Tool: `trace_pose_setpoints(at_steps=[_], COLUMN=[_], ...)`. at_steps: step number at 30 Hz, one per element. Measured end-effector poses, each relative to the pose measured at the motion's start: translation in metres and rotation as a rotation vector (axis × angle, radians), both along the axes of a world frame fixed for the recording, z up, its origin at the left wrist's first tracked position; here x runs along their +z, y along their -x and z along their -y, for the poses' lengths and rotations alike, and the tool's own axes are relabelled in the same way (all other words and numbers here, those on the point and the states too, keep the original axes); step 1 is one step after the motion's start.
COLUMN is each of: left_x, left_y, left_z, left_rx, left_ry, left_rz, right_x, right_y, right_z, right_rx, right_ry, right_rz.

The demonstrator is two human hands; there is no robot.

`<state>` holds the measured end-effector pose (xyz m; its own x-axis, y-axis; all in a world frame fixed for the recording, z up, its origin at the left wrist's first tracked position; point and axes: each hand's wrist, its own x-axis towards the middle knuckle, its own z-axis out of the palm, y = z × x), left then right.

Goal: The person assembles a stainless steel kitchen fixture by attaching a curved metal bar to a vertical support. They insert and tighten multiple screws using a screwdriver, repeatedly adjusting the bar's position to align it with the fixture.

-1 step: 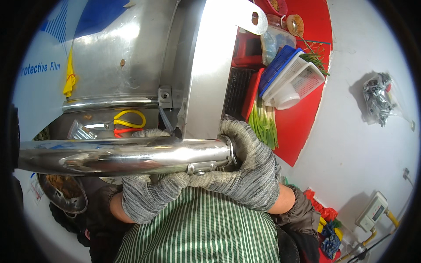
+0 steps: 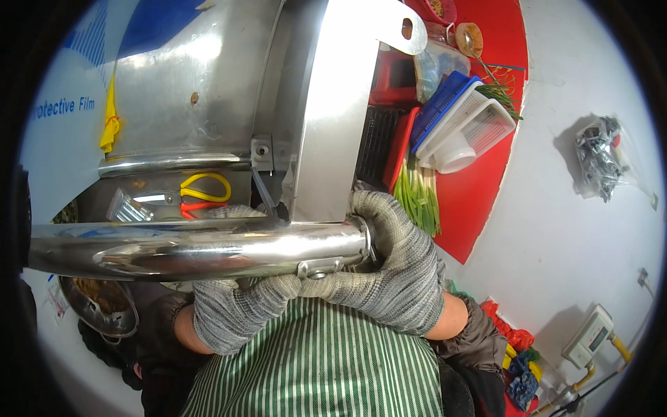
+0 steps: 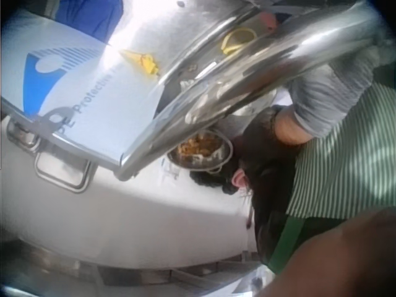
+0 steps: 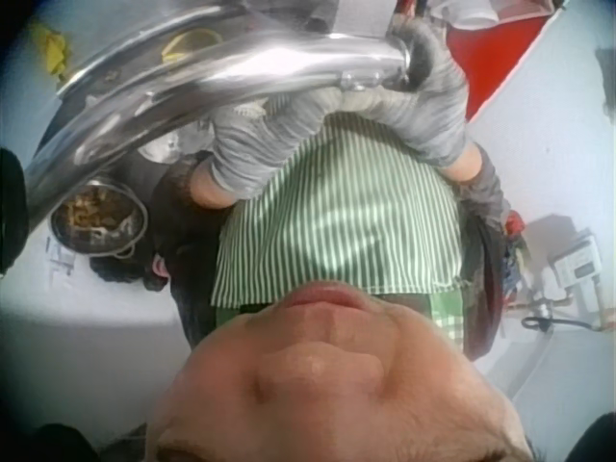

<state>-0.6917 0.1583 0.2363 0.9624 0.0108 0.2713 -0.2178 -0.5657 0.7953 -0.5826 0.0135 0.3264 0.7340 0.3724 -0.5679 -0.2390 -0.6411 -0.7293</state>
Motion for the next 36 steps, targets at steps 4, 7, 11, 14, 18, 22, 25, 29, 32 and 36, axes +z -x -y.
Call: trace_pose_setpoints(at_steps=[4, 7, 11, 14, 18, 22, 25, 29, 32, 36], left_x=[0.005, 0.002, -0.004, -0.008, -0.012, -0.015, -0.016, -0.020, -0.024, -0.028], left_y=[-0.016, -0.032, -0.039, -0.038, -0.037, -0.038, -0.039, -0.036, -0.035, -0.040], left_z=[-0.019, -0.030, -0.030, -0.026, -0.022, -0.021, -0.017, -0.011, -0.007, -0.001], left_rx=[-0.129, -0.184, -0.239, -0.273, -0.299, -0.316, -0.334, -0.368, -0.411, -0.439], left_ry=[0.578, 0.795, 0.904, 0.923, 0.928, 0.907, 0.887, 0.871, 0.875, 0.853], left_rz=[-0.321, -0.427, -0.401, -0.382, -0.362, -0.322, -0.276, -0.220, -0.188, -0.145], right_x=[0.000, 0.000, -0.003, -0.005, -0.006, -0.010, -0.010, -0.006, 0.001, 0.015], right_y=[-0.002, -0.004, -0.004, -0.002, -0.002, -0.005, -0.009, -0.004, 0.005, 0.007], right_z=[0.000, -0.001, 0.000, 0.003, 0.011, 0.014, 0.013, 0.008, 0.005, 0.000], right_rx=[-0.046, -0.049, -0.001, 0.050, 0.098, 0.145, 0.202, 0.070, -0.090, -0.077], right_ry=[0.038, 0.025, 0.031, -0.068, 0.014, -0.020, -0.143, -0.018, -0.131, -0.004], right_rz=[-0.048, -0.087, -0.047, -0.012, 0.007, 0.053, -0.051, -0.147, -0.077, -0.047])
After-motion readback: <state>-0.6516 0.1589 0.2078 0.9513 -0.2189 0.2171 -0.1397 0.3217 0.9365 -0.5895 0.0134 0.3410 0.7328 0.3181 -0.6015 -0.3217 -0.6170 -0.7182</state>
